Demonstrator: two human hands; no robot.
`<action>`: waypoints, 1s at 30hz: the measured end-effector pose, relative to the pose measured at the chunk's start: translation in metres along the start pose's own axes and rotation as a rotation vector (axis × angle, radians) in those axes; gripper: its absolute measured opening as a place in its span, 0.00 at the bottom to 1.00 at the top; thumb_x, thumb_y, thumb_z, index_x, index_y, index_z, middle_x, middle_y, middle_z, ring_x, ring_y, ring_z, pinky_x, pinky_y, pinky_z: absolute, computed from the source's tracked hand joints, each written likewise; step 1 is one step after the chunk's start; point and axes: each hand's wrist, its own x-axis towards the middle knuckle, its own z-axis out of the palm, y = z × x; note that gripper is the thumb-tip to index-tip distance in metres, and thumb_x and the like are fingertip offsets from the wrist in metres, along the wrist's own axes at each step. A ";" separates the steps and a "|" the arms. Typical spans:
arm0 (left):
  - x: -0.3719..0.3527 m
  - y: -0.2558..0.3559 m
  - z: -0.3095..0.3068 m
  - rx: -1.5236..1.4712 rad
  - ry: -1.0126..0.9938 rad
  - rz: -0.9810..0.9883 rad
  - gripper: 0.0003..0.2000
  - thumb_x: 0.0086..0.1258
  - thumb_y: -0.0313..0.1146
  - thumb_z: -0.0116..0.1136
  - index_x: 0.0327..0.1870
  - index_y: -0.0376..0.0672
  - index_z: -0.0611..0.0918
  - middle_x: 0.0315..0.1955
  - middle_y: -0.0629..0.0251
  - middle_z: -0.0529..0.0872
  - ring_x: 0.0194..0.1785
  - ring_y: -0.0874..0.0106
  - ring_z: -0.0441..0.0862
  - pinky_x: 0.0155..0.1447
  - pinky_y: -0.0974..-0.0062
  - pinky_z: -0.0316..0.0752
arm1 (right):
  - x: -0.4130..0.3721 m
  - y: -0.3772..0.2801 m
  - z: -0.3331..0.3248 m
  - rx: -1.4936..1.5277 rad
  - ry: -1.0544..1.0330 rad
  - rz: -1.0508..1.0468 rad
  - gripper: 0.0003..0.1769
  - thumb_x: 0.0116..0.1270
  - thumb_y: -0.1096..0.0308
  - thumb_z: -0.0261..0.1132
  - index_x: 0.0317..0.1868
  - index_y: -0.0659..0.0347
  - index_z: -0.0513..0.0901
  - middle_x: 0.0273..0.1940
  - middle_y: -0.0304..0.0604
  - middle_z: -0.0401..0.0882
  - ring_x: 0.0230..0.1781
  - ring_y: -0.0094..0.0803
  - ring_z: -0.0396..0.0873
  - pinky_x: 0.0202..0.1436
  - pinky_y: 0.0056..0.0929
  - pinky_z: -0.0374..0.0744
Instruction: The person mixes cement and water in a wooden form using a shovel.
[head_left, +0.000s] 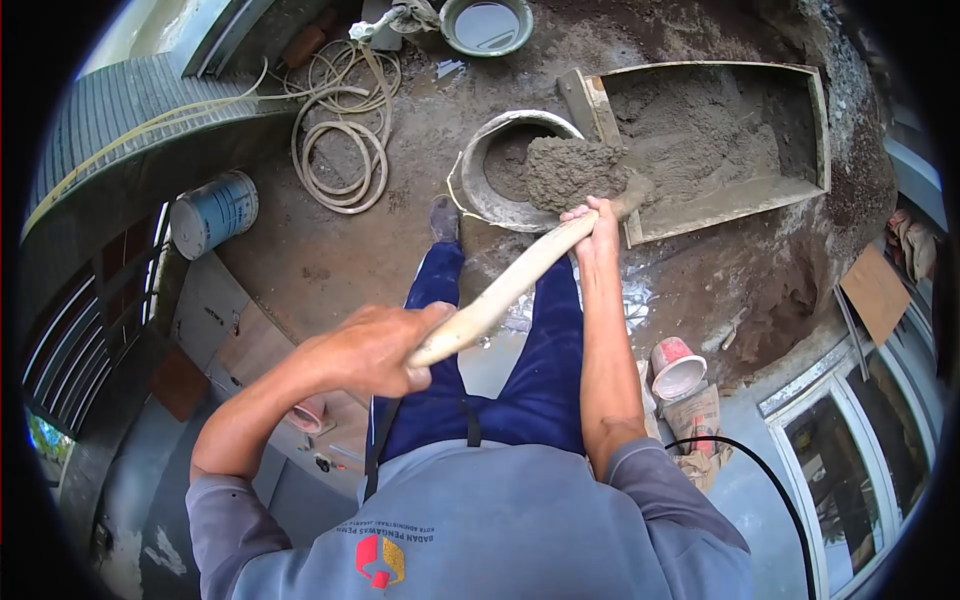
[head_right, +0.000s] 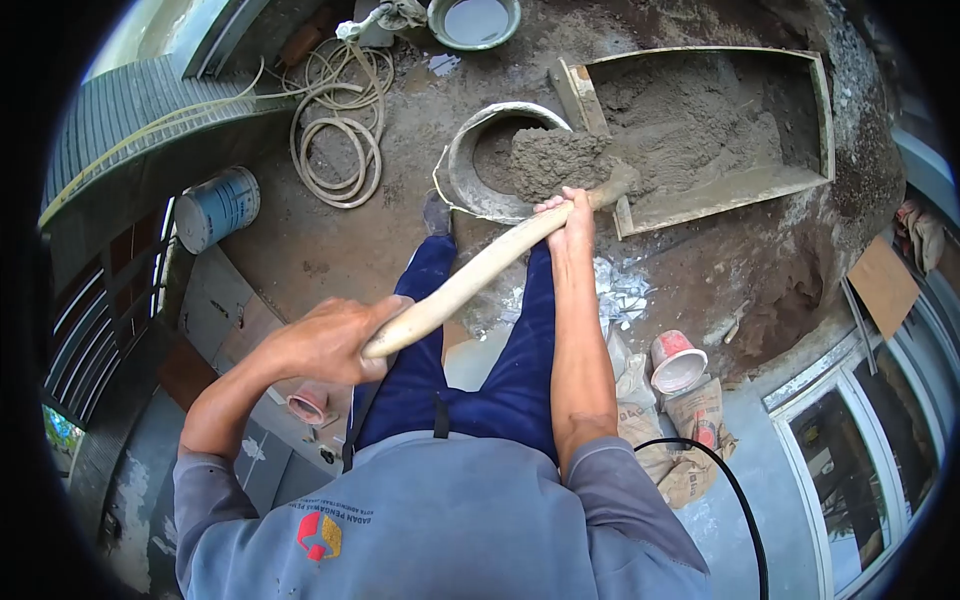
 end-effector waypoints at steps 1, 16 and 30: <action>-0.004 -0.040 0.009 0.008 0.032 -0.035 0.28 0.55 0.31 0.65 0.60 0.42 0.73 0.31 0.46 0.85 0.39 0.43 0.85 0.47 0.48 0.77 | 0.010 0.025 0.000 -0.006 0.001 0.004 0.07 0.63 0.71 0.64 0.34 0.57 0.72 0.25 0.39 0.70 0.25 0.35 0.72 0.36 0.43 0.80; 0.026 -0.372 0.157 0.134 0.513 -0.495 0.20 0.63 0.28 0.60 0.58 0.45 0.83 0.52 0.53 0.83 0.58 0.51 0.79 0.63 0.50 0.70 | -0.012 0.194 0.032 -0.120 -0.010 -0.068 0.06 0.67 0.75 0.62 0.38 0.69 0.75 0.32 0.49 0.76 0.31 0.42 0.80 0.46 0.46 0.85; 0.112 -0.032 0.135 0.061 0.356 0.185 0.15 0.53 0.28 0.67 0.42 0.39 0.78 0.38 0.50 0.80 0.48 0.49 0.79 0.58 0.55 0.72 | -0.087 -0.122 -0.017 -0.043 0.038 -0.290 0.06 0.65 0.72 0.64 0.33 0.65 0.76 0.26 0.44 0.74 0.23 0.37 0.77 0.32 0.43 0.84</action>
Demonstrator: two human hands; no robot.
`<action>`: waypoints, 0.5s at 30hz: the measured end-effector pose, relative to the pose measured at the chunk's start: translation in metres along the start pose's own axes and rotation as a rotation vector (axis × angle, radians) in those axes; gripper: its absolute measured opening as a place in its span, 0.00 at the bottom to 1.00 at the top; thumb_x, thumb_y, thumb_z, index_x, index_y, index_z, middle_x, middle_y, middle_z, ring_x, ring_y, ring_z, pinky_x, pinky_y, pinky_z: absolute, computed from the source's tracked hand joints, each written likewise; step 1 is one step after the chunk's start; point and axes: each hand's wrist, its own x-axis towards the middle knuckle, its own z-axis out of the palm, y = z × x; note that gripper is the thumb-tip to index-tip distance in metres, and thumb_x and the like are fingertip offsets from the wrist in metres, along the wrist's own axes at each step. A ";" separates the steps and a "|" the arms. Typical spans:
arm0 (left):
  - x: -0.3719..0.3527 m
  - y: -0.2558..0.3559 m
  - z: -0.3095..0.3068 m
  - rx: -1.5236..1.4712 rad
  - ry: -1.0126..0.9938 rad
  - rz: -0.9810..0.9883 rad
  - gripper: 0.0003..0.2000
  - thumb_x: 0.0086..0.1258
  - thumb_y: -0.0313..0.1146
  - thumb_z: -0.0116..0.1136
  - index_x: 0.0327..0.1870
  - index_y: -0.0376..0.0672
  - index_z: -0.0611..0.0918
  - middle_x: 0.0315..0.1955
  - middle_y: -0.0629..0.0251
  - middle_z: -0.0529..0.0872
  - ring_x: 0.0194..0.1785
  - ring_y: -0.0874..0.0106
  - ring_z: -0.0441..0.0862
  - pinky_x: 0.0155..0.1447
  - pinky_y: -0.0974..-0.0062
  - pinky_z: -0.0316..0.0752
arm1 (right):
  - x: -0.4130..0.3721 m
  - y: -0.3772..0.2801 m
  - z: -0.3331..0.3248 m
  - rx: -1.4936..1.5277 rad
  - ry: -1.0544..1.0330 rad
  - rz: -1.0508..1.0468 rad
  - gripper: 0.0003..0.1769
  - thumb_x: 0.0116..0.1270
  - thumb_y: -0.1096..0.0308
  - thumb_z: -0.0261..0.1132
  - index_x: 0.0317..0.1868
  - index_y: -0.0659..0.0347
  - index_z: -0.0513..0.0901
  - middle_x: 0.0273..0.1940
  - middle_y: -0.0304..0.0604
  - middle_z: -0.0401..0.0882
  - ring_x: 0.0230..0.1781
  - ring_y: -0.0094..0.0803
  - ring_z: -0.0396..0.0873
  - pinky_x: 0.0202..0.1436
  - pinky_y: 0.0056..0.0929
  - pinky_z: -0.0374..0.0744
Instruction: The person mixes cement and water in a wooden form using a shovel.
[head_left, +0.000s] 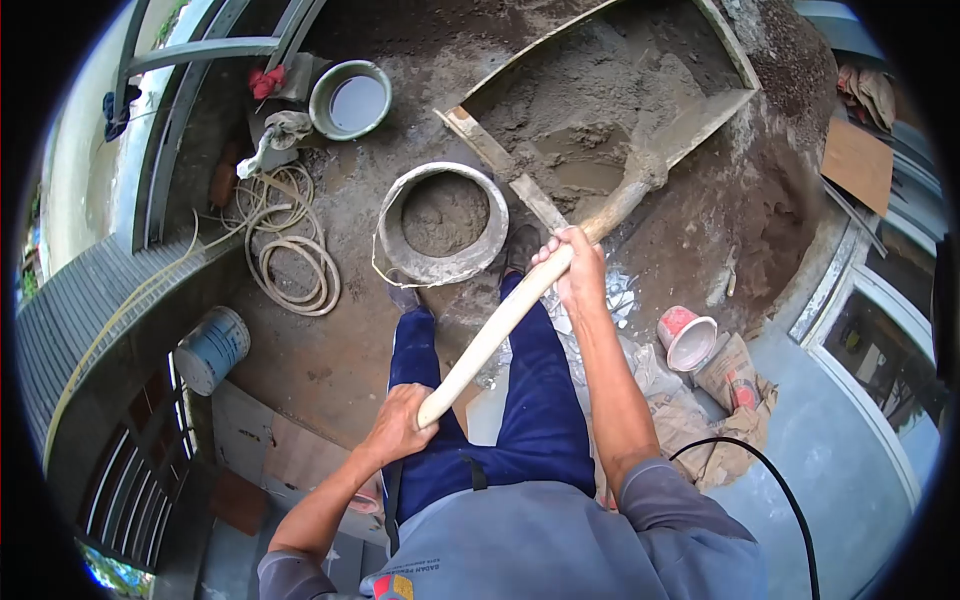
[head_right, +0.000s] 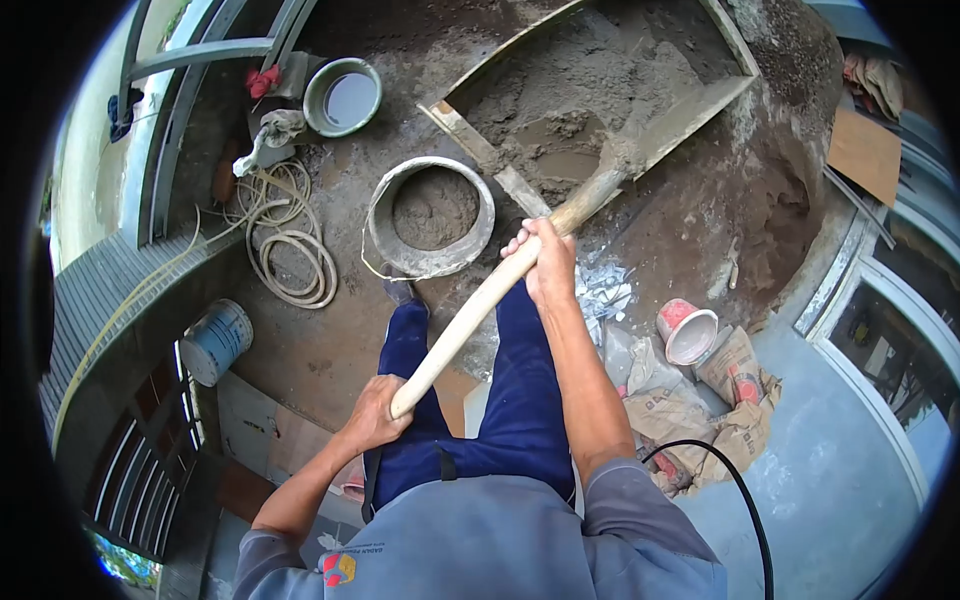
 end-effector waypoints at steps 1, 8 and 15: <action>0.034 0.015 0.010 -0.104 -0.064 -0.011 0.15 0.55 0.32 0.66 0.43 0.38 0.78 0.37 0.48 0.81 0.46 0.46 0.81 0.53 0.54 0.75 | 0.020 -0.032 -0.010 -0.028 0.013 -0.069 0.06 0.65 0.72 0.64 0.33 0.65 0.76 0.26 0.43 0.74 0.22 0.36 0.77 0.30 0.42 0.83; 0.300 0.131 0.089 -0.309 -0.065 -0.008 0.13 0.63 0.33 0.63 0.44 0.35 0.79 0.28 0.44 0.85 0.34 0.48 0.87 0.40 0.58 0.79 | 0.233 -0.228 -0.085 -0.215 0.140 -0.281 0.08 0.64 0.71 0.66 0.36 0.67 0.77 0.25 0.40 0.72 0.20 0.30 0.73 0.24 0.33 0.78; 0.395 0.150 0.118 -0.333 -0.049 -0.226 0.15 0.61 0.33 0.62 0.44 0.32 0.80 0.31 0.42 0.87 0.36 0.49 0.88 0.43 0.59 0.80 | 0.391 -0.203 -0.138 -0.322 0.187 -0.066 0.09 0.64 0.72 0.66 0.38 0.70 0.77 0.27 0.43 0.74 0.21 0.33 0.76 0.23 0.38 0.80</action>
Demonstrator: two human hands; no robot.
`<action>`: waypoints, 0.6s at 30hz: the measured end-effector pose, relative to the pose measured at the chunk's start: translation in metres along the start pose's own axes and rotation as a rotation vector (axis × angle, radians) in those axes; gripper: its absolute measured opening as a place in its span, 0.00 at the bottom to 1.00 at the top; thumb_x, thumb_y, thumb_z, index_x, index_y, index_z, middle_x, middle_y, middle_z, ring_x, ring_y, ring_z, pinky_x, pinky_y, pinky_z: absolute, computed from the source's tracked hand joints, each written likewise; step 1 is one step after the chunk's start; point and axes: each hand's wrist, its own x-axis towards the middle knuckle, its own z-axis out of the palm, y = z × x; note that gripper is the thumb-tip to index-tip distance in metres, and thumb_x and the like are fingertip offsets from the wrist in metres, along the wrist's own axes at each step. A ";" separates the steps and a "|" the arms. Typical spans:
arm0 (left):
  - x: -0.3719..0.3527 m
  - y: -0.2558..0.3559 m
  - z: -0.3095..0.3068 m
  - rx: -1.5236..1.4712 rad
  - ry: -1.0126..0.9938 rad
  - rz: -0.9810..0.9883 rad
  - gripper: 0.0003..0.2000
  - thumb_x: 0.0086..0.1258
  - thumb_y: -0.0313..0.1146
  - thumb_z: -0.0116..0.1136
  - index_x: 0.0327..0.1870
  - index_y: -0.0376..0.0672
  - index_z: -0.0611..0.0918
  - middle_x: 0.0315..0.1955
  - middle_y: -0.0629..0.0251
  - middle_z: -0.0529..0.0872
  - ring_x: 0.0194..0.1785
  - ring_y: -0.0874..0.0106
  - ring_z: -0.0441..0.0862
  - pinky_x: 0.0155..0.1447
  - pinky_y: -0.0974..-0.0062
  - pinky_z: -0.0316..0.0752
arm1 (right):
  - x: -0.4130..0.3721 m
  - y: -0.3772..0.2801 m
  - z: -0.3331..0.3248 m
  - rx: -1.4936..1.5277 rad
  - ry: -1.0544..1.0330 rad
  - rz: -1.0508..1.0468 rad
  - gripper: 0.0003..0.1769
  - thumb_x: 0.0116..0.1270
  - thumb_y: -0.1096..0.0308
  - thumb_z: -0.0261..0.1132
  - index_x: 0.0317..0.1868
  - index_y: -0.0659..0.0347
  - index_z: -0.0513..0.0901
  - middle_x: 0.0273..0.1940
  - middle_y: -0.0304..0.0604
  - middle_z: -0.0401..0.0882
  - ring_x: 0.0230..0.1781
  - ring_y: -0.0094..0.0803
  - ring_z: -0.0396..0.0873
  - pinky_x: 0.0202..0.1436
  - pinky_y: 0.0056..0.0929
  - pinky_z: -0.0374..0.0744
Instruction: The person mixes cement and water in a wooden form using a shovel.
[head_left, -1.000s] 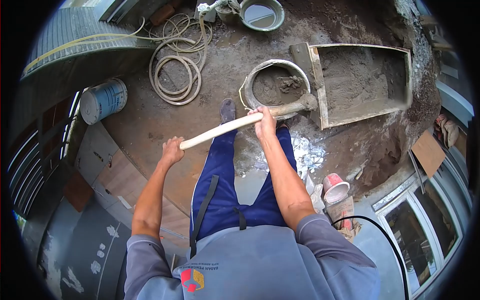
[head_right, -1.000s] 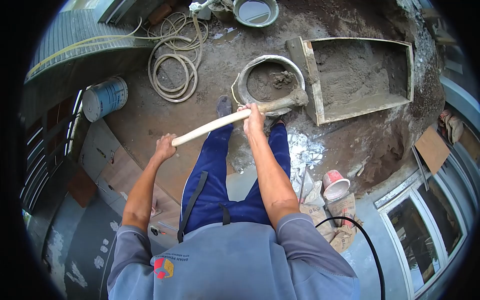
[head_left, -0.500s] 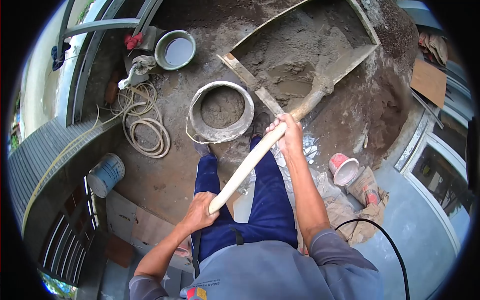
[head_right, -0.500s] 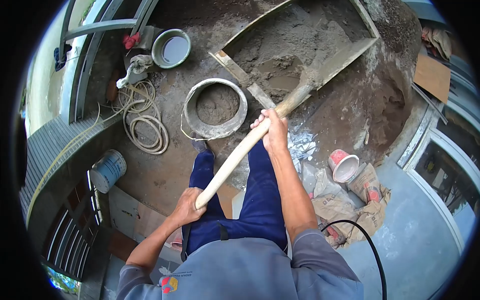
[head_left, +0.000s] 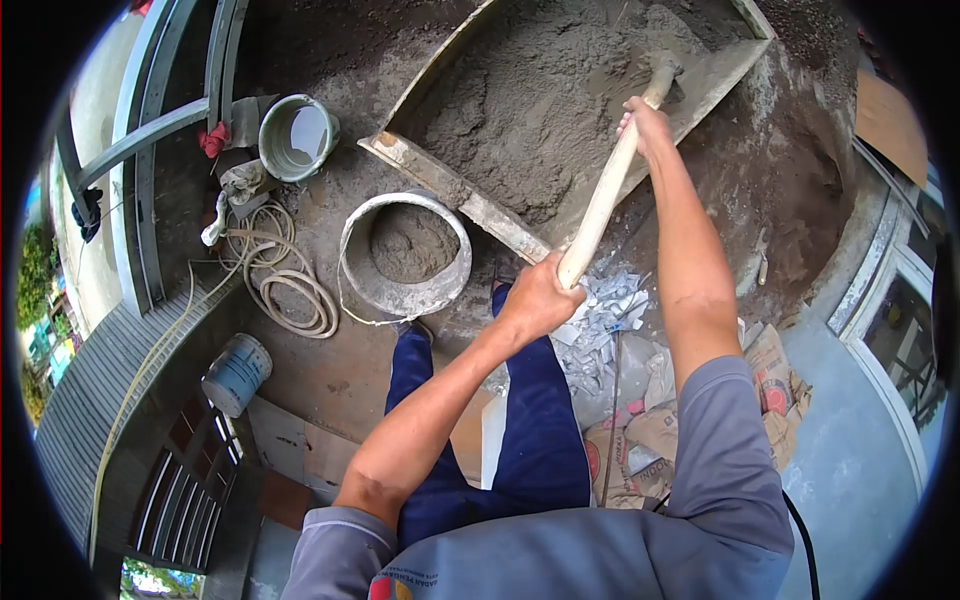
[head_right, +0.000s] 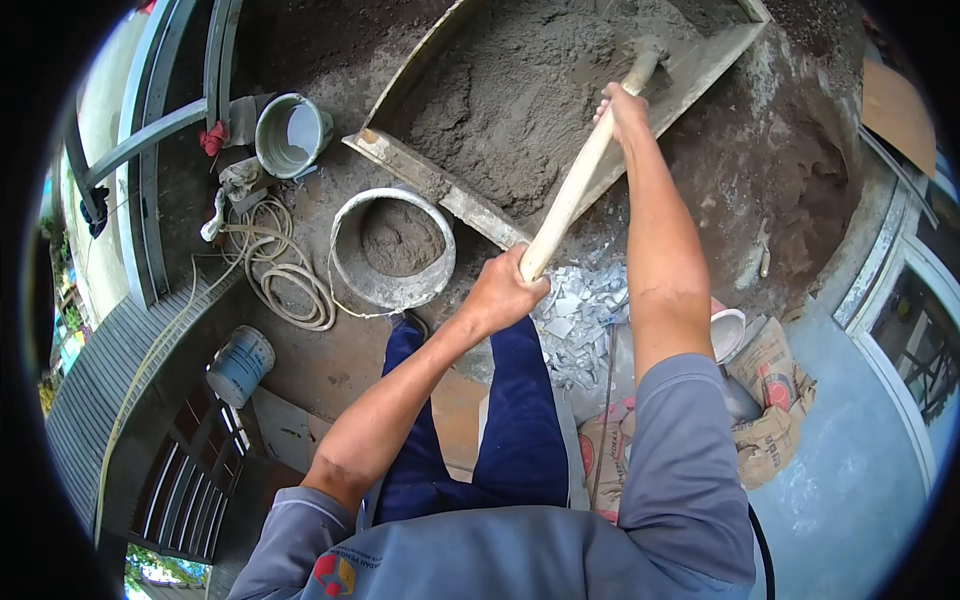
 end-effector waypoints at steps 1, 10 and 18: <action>-0.012 -0.005 0.000 0.034 0.004 -0.054 0.15 0.61 0.33 0.62 0.45 0.31 0.80 0.31 0.42 0.87 0.37 0.48 0.88 0.44 0.58 0.80 | -0.005 0.030 0.008 -0.045 -0.009 0.026 0.09 0.64 0.72 0.66 0.38 0.69 0.76 0.25 0.44 0.74 0.19 0.34 0.76 0.21 0.39 0.80; -0.080 0.044 -0.003 0.130 -0.028 -0.374 0.20 0.63 0.35 0.62 0.48 0.25 0.76 0.35 0.33 0.86 0.44 0.42 0.88 0.52 0.53 0.80 | -0.041 0.181 0.027 -0.043 -0.282 0.480 0.08 0.66 0.70 0.65 0.39 0.64 0.75 0.22 0.44 0.72 0.18 0.39 0.75 0.23 0.44 0.82; -0.073 0.151 -0.010 -0.040 -0.126 -0.265 0.25 0.64 0.37 0.61 0.50 0.20 0.73 0.37 0.29 0.85 0.46 0.42 0.88 0.52 0.51 0.80 | -0.045 0.106 0.014 0.073 -0.322 0.684 0.11 0.67 0.72 0.64 0.33 0.58 0.68 0.20 0.40 0.70 0.15 0.31 0.67 0.21 0.34 0.77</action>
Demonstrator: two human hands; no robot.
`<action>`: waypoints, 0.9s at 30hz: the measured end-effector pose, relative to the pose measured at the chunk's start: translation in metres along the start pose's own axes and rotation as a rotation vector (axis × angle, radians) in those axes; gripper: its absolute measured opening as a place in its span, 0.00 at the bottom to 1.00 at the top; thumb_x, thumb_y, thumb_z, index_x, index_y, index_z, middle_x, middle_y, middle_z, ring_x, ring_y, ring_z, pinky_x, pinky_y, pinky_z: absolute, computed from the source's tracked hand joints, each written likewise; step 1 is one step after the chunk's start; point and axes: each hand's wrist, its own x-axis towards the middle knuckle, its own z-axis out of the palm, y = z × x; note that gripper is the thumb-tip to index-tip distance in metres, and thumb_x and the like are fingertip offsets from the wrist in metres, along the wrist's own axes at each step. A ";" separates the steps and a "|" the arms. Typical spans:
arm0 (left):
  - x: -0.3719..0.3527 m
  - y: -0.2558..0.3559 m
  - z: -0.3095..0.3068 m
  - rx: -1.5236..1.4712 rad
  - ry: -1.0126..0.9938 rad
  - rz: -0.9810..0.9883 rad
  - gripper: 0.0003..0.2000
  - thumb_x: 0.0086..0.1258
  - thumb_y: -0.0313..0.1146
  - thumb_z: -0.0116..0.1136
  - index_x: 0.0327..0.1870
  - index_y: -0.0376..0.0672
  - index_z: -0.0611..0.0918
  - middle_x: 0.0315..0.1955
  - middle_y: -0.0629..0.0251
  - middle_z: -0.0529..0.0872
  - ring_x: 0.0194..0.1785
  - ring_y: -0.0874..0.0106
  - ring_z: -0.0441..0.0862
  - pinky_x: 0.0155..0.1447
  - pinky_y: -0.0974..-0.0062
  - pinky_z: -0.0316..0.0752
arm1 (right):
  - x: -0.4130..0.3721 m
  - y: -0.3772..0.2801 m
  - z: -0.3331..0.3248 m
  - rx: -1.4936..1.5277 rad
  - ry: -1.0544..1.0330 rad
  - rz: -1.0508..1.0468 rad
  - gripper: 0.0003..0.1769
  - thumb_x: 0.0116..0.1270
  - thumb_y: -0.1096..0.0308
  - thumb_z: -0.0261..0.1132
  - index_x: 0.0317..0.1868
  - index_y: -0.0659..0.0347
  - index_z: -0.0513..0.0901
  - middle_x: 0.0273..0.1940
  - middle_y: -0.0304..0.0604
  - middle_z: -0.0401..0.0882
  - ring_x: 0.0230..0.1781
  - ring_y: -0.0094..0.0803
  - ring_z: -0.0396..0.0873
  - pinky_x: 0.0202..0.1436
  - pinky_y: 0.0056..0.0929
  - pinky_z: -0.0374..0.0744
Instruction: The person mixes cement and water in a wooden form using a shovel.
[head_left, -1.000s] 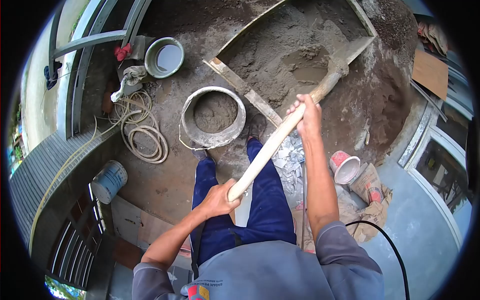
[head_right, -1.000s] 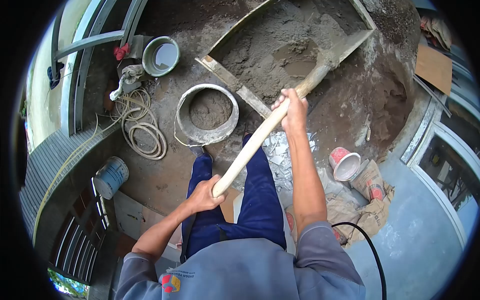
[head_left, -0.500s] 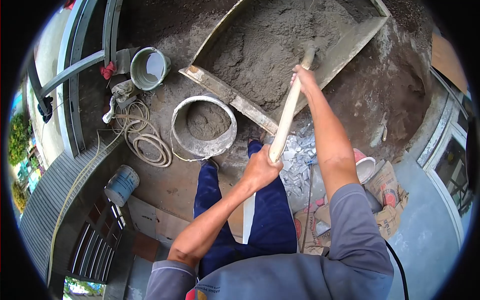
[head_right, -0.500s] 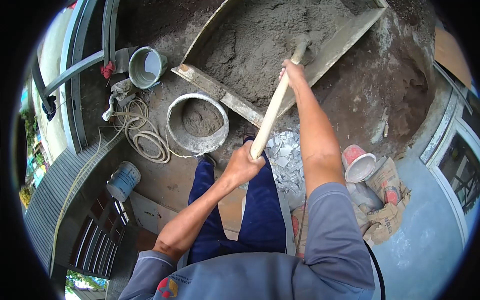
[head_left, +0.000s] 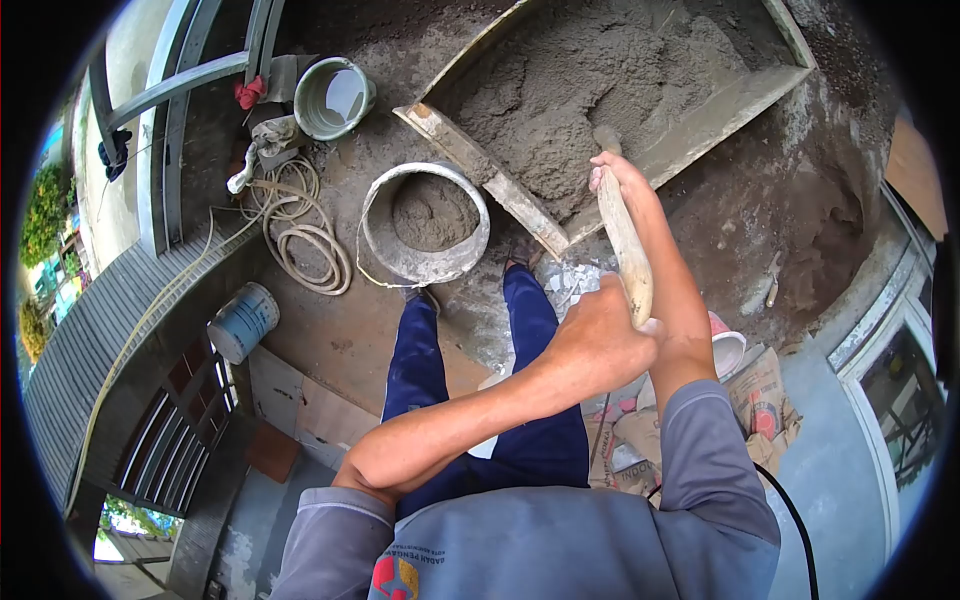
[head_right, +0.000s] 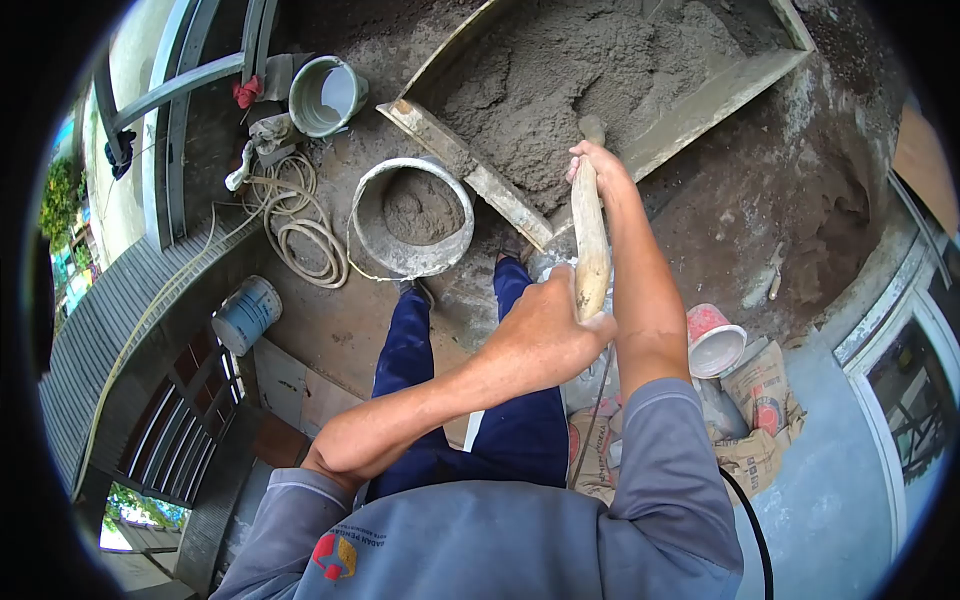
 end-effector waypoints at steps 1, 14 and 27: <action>-0.005 0.008 -0.002 -0.010 -0.016 0.015 0.25 0.64 0.37 0.61 0.50 0.19 0.73 0.37 0.28 0.85 0.45 0.41 0.88 0.52 0.51 0.81 | -0.008 -0.006 0.002 0.000 -0.018 -0.014 0.11 0.68 0.72 0.64 0.33 0.58 0.69 0.20 0.39 0.70 0.15 0.30 0.67 0.21 0.34 0.77; -0.105 0.033 -0.012 -0.161 -0.144 0.278 0.27 0.64 0.33 0.59 0.49 0.10 0.69 0.33 0.24 0.83 0.39 0.40 0.89 0.46 0.54 0.85 | -0.135 -0.019 0.039 0.007 -0.102 -0.089 0.12 0.70 0.72 0.63 0.29 0.56 0.69 0.20 0.37 0.71 0.16 0.26 0.68 0.22 0.26 0.76; -0.270 -0.081 -0.118 -0.024 -0.265 0.287 0.26 0.63 0.33 0.62 0.47 0.14 0.68 0.23 0.30 0.82 0.32 0.37 0.87 0.38 0.52 0.82 | -0.189 0.138 0.131 0.145 -0.079 -0.178 0.12 0.67 0.71 0.64 0.30 0.56 0.69 0.21 0.36 0.70 0.19 0.25 0.68 0.26 0.27 0.75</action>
